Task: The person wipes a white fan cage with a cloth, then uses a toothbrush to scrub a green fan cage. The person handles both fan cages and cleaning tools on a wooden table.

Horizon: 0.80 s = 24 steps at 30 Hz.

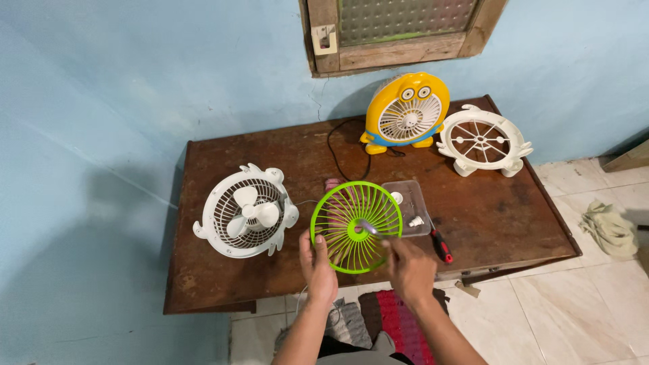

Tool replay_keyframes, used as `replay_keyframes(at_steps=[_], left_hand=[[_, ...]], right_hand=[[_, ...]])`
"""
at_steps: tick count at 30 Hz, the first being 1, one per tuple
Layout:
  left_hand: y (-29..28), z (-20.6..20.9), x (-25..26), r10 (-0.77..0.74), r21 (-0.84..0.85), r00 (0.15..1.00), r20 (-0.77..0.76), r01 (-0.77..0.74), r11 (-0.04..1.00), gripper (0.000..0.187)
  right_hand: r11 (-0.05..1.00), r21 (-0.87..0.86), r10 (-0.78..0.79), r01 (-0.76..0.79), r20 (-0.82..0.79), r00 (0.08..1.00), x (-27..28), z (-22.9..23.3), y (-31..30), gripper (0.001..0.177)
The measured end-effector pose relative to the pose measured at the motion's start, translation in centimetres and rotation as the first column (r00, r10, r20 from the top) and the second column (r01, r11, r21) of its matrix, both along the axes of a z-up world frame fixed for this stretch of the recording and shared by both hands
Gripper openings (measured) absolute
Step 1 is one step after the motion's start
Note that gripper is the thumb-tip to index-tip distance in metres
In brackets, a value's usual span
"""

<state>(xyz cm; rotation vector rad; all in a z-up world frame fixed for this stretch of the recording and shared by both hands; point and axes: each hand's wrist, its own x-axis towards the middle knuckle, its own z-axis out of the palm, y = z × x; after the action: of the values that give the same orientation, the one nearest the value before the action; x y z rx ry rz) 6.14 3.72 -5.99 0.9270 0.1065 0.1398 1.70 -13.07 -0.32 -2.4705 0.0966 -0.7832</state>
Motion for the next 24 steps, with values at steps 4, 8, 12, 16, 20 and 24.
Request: replay_keyframes(at_steps=[4, 8, 12, 16, 20, 24], left_hand=[[-0.1, 0.3, 0.3, 0.067, 0.021, 0.997, -0.029, -0.066, 0.998, 0.029], [0.0, 0.8, -0.5, 0.032, 0.055, 0.999, -0.017, -0.031, 0.998, 0.031], [-1.2, 1.5, -1.3, 0.010, 0.044, 0.997, -0.075, -0.007, 0.999, 0.034], [-0.8, 1.9, -1.3, 0.019, 0.063, 0.998, -0.060, -0.016, 0.998, 0.033], [-0.6, 1.3, -1.7, 0.052, 0.162, 0.998, -0.033, -0.046, 0.986, 0.027], [-1.7, 0.5, -2.2, 0.102, 0.305, 0.991, 0.083, -0.123, 0.945, 0.022]], right_hand=[[0.997, -0.028, 0.076, -0.077, -0.041, 0.996, -0.9, 0.0, 0.4, 0.015], [0.998, -0.051, -0.036, 0.033, -0.042, 0.998, -0.2, 0.0, -1.2, 0.018], [0.997, -0.052, 0.051, -0.052, -0.023, 0.998, -0.5, -0.1, -0.9, 0.015], [0.995, -0.049, 0.080, -0.084, -0.068, 0.994, -1.6, 0.0, -0.8, 0.013], [0.999, -0.043, 0.030, -0.028, 0.044, 0.999, -0.8, 0.2, -2.9, 0.012], [1.000, 0.004, -0.002, 0.002, -0.005, 1.000, -0.9, -0.2, -3.4, 0.013]])
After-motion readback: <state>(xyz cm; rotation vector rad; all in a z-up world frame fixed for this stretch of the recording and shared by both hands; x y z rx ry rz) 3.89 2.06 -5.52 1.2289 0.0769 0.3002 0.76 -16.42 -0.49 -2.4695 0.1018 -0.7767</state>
